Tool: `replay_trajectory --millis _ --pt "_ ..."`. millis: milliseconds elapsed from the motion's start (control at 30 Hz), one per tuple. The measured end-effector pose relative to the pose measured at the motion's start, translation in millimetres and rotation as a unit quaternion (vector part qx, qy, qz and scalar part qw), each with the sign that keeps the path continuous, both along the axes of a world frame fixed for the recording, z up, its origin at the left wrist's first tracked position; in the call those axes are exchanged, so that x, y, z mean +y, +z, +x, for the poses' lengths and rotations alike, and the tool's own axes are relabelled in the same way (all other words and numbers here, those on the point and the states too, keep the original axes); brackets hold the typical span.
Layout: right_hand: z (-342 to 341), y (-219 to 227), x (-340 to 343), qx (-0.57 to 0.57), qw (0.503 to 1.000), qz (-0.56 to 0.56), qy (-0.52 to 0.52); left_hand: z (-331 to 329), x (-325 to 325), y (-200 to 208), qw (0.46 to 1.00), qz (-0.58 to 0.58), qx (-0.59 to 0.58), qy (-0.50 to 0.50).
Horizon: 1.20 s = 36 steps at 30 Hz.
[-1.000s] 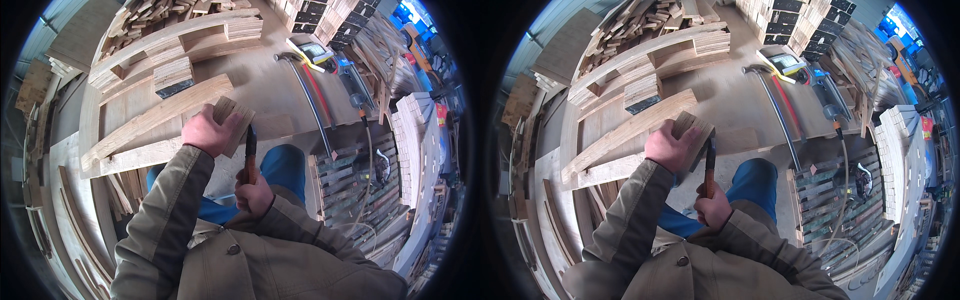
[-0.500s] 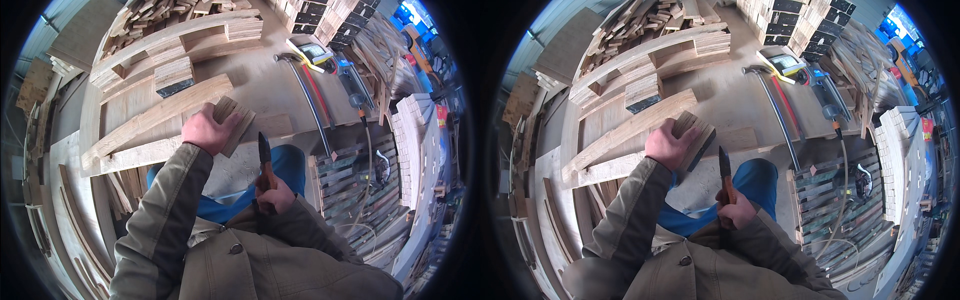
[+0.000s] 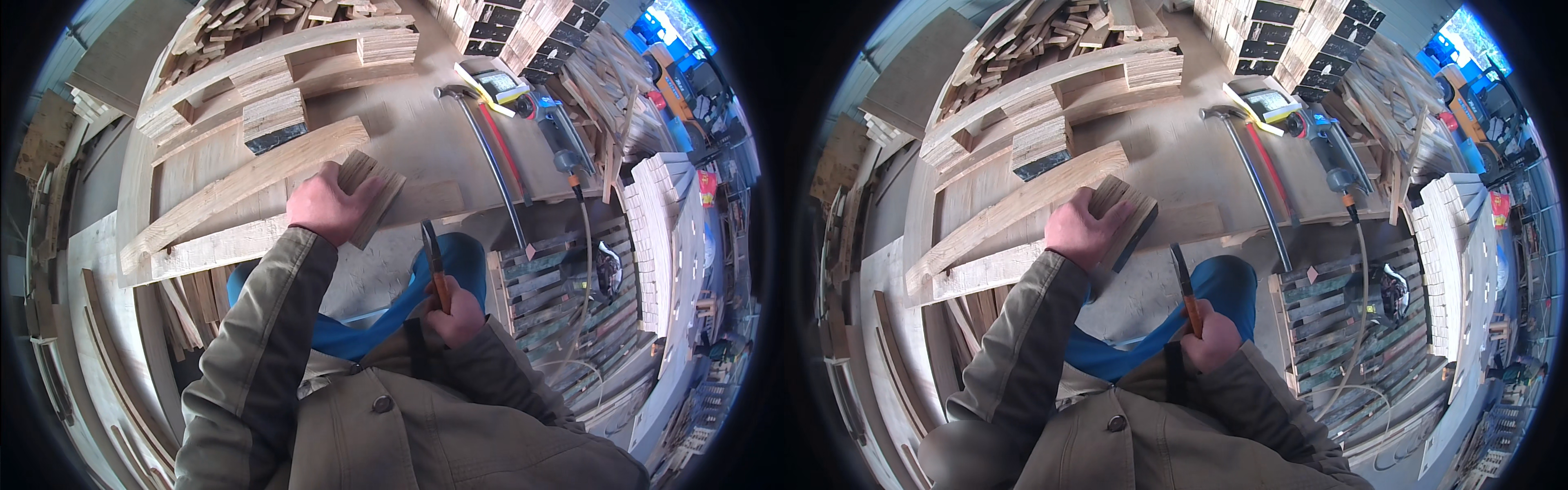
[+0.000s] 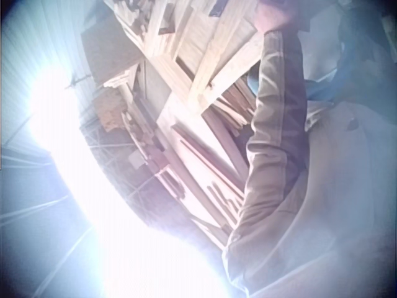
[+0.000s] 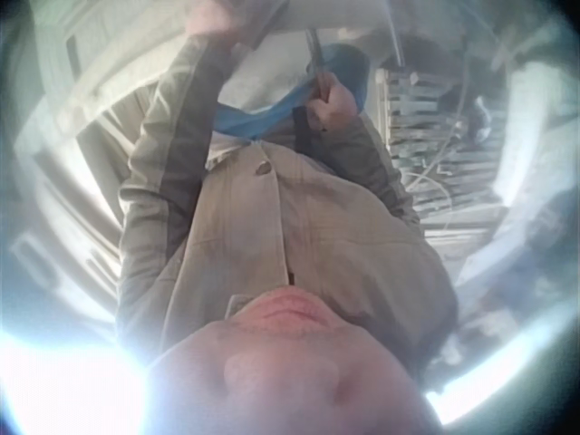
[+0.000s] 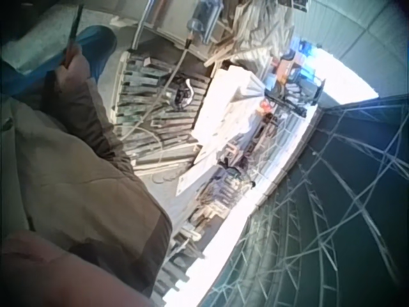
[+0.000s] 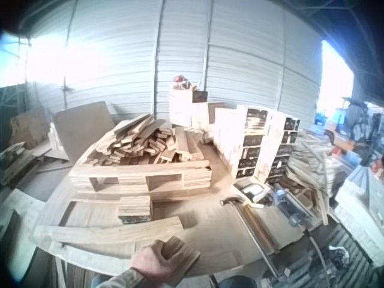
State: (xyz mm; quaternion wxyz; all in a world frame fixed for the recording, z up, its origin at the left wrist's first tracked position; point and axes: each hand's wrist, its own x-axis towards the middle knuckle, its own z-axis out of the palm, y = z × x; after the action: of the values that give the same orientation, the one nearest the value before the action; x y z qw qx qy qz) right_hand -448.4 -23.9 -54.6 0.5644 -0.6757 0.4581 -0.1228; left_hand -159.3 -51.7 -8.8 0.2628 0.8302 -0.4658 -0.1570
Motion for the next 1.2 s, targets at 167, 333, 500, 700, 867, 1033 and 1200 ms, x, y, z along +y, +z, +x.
replay_trajectory --millis 167,333,500,700,867,1033,1200 --pt "2 -9 3 0.049 0.998 -0.013 0.045 2 -1 -1 1.000 0.009 0.005 0.003" --pt "9 -19 9 0.085 0.992 -0.080 0.043 5 0 -1 1.000 0.010 0.012 -0.014" --pt "14 -21 9 0.122 0.983 -0.134 0.033 6 1 0 1.000 0.012 0.010 -0.021" --pt "9 -26 3 0.051 0.998 0.020 0.027 7 1 1 1.000 0.012 0.013 -0.018" --pt "-1 -45 0 -0.094 0.972 0.215 -0.021 5 2 -5 1.000 -0.019 0.022 -0.012" --pt "-14 -64 1 -0.227 0.920 0.312 -0.064 0 1 -9 0.999 -0.049 0.000 0.015" --pt "-15 -86 -12 -0.253 0.878 0.385 -0.132 -1 -4 -15 0.997 -0.074 -0.023 0.007"
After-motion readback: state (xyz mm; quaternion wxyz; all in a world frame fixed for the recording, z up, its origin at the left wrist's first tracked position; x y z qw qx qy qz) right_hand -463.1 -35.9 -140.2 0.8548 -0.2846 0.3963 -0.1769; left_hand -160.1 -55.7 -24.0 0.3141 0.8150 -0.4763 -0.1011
